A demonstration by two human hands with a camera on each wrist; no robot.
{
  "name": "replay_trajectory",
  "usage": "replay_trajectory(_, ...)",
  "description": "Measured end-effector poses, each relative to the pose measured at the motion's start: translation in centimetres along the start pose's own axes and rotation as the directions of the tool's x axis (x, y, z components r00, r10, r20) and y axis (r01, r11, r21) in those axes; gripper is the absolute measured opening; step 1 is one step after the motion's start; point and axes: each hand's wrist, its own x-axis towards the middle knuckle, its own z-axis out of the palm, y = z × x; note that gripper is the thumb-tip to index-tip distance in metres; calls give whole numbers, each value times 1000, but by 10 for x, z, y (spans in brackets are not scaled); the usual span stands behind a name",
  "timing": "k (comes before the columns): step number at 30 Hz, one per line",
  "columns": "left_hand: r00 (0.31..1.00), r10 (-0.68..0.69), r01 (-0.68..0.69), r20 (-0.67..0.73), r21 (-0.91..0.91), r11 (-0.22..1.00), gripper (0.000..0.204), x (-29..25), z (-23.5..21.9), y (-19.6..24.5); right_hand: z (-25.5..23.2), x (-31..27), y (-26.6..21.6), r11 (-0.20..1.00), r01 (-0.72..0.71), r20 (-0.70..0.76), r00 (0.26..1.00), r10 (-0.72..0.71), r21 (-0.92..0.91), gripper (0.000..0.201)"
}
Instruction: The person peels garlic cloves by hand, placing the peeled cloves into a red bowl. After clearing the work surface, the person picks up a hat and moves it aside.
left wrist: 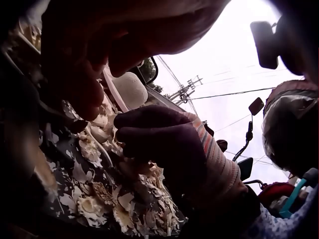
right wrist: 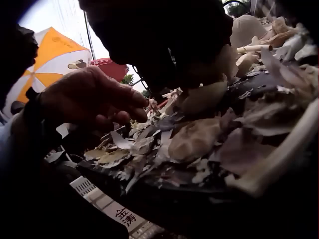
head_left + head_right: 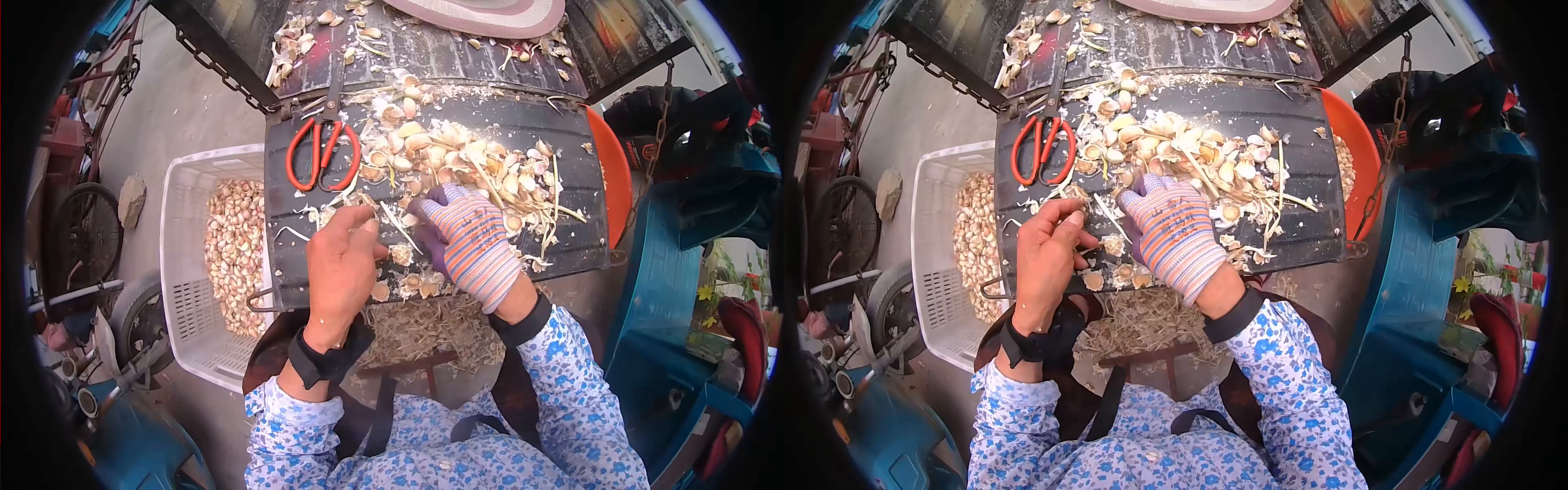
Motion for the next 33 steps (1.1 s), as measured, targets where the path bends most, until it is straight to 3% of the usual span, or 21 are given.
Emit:
replay_trajectory(1,998,47,-48,-51,-8,999,21,-1,4,-1,2,6,-4,988,28,58,998,-19,-152,22)
replay_trajectory(4,955,284,-272,-89,124,954,18,-1,0,-6,12,16,-10,957,-9,106,994,41,-289,24)
replay_trajectory(5,875,472,-440,-110,229,868,15,2,-2,-12,14,15,-7,960,-4,97,995,32,-280,24)
replay_trajectory(8,815,544,-489,-199,268,830,12,0,-5,-4,9,10,3,994,-110,35,993,110,-8,20)
replay_trajectory(9,899,406,-393,-166,107,913,12,-3,-3,0,5,5,3,996,-55,-64,996,59,71,17)
replay_trajectory(10,958,268,-274,-107,-50,960,12,-7,0,6,0,2,1,996,-17,-66,998,23,90,18)
replay_trajectory(11,991,133,-135,-23,-192,972,12,-10,2,10,-5,1,-2,994,20,-71,997,-12,111,20)
replay_trajectory(13,986,77,-28,148,-308,951,12,-13,8,11,-14,-11,-15,987,84,-73,995,-74,134,21)
replay_trajectory(14,970,56,33,238,-357,934,12,-15,13,11,-16,-16,-16,990,98,-90,992,-89,103,20)
replay_trajectory(15,967,126,-49,221,-324,945,9,-15,17,8,-17,-22,-16,992,60,-68,996,-53,114,19)
replay_trajectory(18,944,131,-13,301,-366,931,7,-24,28,11,-15,-37,-12,983,-43,-37,998,51,179,15)
replay_trajectory(19,933,223,-108,283,-371,922,4,-23,34,2,-14,-41,-10,976,-74,-33,996,83,207,14)
replay_trajectory(22,917,201,-103,344,-284,953,5,-26,36,3,-22,-50,-9,979,-85,9,996,85,184,11)
replay_trajectory(25,917,155,-39,368,-303,952,6,-28,38,8,-27,-54,-9,981,-73,-59,995,84,180,10)
replay_trajectory(28,914,97,105,393,-460,882,6,-21,35,12,-25,-50,-5,984,-67,-76,994,80,166,13)
replay_trajectory(29,920,105,95,377,-475,875,9,-20,37,11,-25,-47,-4,987,-59,-81,994,72,153,15)
replay_trajectory(32,933,46,153,358,-508,848,11,-16,35,13,-35,-29,-15,998,-65,46,997,64,20,23)
replay_trajectory(33,927,7,206,376,-523,827,9,-11,29,9,-37,-24,-16,994,-15,16,1000,13,109,30)
